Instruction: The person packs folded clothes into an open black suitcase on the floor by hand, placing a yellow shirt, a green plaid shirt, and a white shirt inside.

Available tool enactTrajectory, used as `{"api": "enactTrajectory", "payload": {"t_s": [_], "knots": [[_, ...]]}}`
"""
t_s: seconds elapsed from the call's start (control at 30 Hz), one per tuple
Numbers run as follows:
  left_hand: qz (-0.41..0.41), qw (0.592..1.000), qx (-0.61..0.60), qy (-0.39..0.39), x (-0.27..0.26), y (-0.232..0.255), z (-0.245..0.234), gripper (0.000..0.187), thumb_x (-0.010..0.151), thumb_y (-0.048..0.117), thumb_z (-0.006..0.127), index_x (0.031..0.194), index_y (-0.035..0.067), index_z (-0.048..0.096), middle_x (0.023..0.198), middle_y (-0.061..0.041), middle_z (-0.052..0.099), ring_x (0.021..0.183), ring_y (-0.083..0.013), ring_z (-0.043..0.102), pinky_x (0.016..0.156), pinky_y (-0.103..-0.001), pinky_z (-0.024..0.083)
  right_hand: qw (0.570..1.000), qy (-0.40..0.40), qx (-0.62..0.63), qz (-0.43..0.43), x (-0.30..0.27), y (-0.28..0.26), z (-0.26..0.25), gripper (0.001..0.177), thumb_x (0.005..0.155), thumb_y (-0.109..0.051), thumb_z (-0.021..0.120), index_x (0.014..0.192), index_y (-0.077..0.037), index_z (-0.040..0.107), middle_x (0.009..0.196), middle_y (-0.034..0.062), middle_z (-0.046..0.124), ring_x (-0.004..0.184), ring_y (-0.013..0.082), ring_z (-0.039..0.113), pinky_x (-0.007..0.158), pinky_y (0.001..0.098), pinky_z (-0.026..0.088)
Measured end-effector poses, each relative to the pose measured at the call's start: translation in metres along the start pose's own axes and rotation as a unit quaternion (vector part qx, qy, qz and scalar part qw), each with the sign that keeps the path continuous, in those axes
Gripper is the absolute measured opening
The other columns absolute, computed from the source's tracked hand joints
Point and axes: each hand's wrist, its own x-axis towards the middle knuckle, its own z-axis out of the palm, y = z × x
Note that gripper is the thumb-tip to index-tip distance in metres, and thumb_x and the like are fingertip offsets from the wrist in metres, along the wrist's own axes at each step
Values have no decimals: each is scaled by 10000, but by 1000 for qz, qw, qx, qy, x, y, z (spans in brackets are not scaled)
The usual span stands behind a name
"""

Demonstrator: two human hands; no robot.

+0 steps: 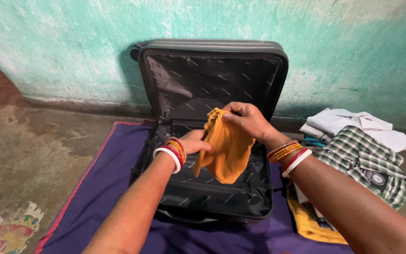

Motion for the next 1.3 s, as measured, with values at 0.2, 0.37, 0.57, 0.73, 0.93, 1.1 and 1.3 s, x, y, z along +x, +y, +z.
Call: {"api": "enactTrajectory", "payload": {"t_s": [0.2, 0.37, 0.57, 0.73, 0.93, 1.1, 1.3], "knots": [[-76, 994, 71, -34, -9, -7, -6, 501, 739, 297, 701, 1189, 80, 732, 1058, -114, 777, 1018, -248, 712, 933, -366, 511, 999, 21, 38, 11, 4, 9, -11, 180, 1001, -199, 653, 1022, -27, 701, 891, -8, 706, 811, 66, 647, 747, 250, 558], [-69, 995, 62, -22, -16, -13, -9, 503, 742, 299, 782, 1195, 88, 733, 1080, -97, 780, 1033, -236, 714, 946, -353, 509, 997, 38, 71, 18, 5, 24, -25, 181, 1015, -187, 650, 1037, -11, 690, 898, -5, 688, 810, 70, 625, 739, 249, 542], [-76, 991, 104, 40, -17, -14, -20, 426, 782, 277, 826, 1152, 88, 734, 1031, -120, 778, 963, -249, 728, 876, -368, 536, 994, 78, 9, 71, 10, 43, -30, 162, 996, -155, 632, 1063, -19, 687, 923, 27, 706, 835, 96, 661, 774, 274, 567], [-61, 984, 102, 130, -21, -22, -25, 392, 757, 197, 820, 1130, 110, 739, 1014, -127, 782, 960, -257, 743, 878, -363, 541, 996, 57, -4, 66, 10, 56, -33, 141, 983, -89, 601, 1078, -23, 680, 944, 18, 711, 858, 93, 667, 788, 267, 565], [-170, 912, 157, 339, -22, -6, -17, 229, 779, 147, 805, 998, 118, 740, 1085, -161, 719, 1047, -355, 703, 917, -417, 554, 998, 44, -17, 49, 12, 63, -24, 115, 938, -29, 646, 1019, -24, 727, 948, 27, 718, 827, 80, 693, 788, 239, 581], [-208, 839, 217, 453, -30, 11, -13, 140, 819, 157, 775, 950, 142, 727, 1134, -152, 632, 1114, -389, 629, 933, -472, 527, 998, 45, -44, 31, 15, 53, -9, 119, 900, 2, 693, 986, -21, 772, 938, -15, 600, 747, 72, 675, 687, 232, 580], [-244, 856, 166, 425, -32, 12, -23, 325, 886, 221, 724, 1183, 110, 653, 1172, -177, 704, 1113, -393, 670, 961, -471, 528, 990, 21, 57, 130, 10, 33, 6, 162, 1037, -125, 501, 1122, -85, 633, 779, 59, 665, 616, 144, 609, 562, 308, 530]]}}
